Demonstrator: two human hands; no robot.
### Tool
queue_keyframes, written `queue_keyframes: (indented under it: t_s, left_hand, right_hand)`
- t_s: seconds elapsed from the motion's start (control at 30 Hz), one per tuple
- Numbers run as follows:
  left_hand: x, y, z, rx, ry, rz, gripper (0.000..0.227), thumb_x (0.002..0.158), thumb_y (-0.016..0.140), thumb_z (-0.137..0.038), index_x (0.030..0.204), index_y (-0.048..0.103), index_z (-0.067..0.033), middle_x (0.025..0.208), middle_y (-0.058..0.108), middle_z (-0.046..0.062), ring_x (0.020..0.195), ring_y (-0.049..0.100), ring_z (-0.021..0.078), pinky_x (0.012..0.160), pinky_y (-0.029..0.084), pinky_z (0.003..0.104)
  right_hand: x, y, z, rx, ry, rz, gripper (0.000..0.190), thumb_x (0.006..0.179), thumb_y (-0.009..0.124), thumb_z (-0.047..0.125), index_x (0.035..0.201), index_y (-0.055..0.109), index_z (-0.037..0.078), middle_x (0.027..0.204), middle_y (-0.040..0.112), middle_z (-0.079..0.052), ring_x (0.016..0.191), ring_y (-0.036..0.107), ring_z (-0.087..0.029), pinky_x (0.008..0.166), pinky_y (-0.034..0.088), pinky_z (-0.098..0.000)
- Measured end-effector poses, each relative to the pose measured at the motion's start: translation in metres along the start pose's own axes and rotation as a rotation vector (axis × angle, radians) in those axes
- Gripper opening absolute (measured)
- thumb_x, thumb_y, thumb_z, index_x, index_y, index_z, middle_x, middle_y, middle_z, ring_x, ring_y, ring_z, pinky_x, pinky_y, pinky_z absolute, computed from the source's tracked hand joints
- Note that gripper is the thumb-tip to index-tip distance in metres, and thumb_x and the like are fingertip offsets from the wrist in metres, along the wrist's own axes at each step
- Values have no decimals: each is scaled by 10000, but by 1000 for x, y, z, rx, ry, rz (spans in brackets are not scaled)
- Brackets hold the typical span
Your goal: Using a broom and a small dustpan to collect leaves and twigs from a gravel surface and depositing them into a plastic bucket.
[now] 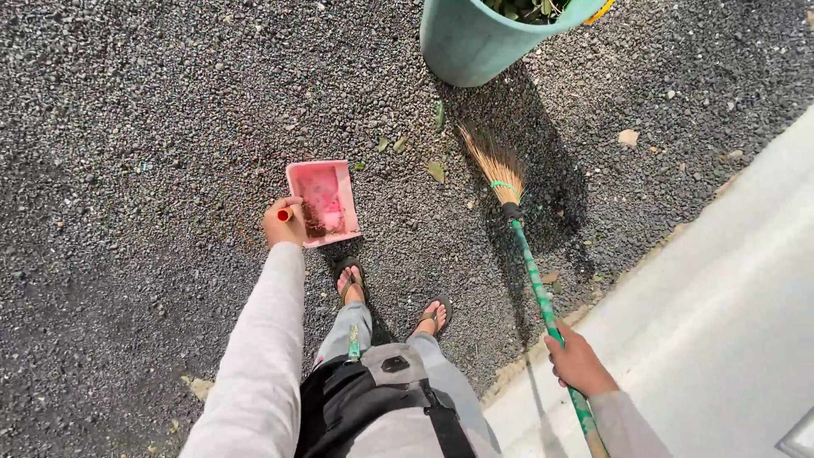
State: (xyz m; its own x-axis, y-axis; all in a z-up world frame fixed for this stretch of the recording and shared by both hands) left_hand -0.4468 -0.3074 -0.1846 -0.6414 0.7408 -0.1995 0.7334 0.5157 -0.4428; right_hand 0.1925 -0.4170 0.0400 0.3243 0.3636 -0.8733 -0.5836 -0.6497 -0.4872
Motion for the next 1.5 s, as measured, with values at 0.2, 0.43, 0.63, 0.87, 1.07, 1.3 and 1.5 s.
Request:
queue_keyframes:
  t_s: [0.2,0.43,0.63,0.87,1.07,1.3,1.5]
  left_hand:
    - [-5,7,22,115,-201,-13,238,914,578,-73,980,797,-139,1029,769,68,867,720,215,756,593,325]
    - [-1,-6,22,-211,-304,-174,291,839,452,-21,860,732,-96,827,703,40,751,632,153,643,512,271]
    - [-15,13,48,-485,-637,-168,279,831,511,-1,896,751,-128,945,669,88,861,625,207,667,476,258]
    - [6,15,50,-355,-693,0,327,818,485,-109,914,792,-170,1039,734,113,923,621,250,777,481,349]
    - [32,20,66,154,-371,105,195,844,705,-57,967,796,-179,1007,781,77,906,728,235,818,590,342]
    - [13,15,3,322,-398,293,184,970,627,-91,1022,803,-103,994,771,125,865,722,271,810,613,426]
    - [15,16,10,359,-307,224,187,893,723,-58,1018,823,-155,995,791,97,868,740,265,852,587,427]
  right_hand:
    - [-42,87,43,65,-125,262,646,1035,468,276,1634,228,243,618,361,-22,452,401,-157,350,473,-342]
    - [-55,26,37,259,-6,144,660,1017,532,239,1630,291,268,699,409,-90,500,335,-188,371,350,-350]
    - [74,-11,130,-360,-235,-120,395,1031,452,278,1389,509,119,888,698,-166,628,699,-323,720,542,-495]
    - [-53,64,131,-461,-385,225,534,1066,381,251,1591,291,210,707,589,-66,586,493,-190,531,408,-373]
    - [-107,20,55,-230,-58,150,659,1025,445,372,1639,208,331,682,453,-59,548,417,-206,400,503,-386]
    - [12,68,100,-332,-272,-10,656,1033,454,325,1634,255,153,1136,699,-169,979,672,-330,851,522,-462]
    - [-92,99,86,-510,-466,190,594,1044,426,303,1606,248,223,709,601,-135,587,525,-300,593,362,-460]
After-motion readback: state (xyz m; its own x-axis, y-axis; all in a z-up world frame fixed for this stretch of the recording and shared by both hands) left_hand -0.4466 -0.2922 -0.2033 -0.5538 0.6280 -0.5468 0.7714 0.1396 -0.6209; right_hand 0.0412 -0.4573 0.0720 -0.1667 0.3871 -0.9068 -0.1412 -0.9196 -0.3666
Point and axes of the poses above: each hand's wrist, its own x-axis towards the middle knuckle, its own y-axis out of the palm, z = x × y, the point moved 10 cm from there along x, towards the middle knuckle
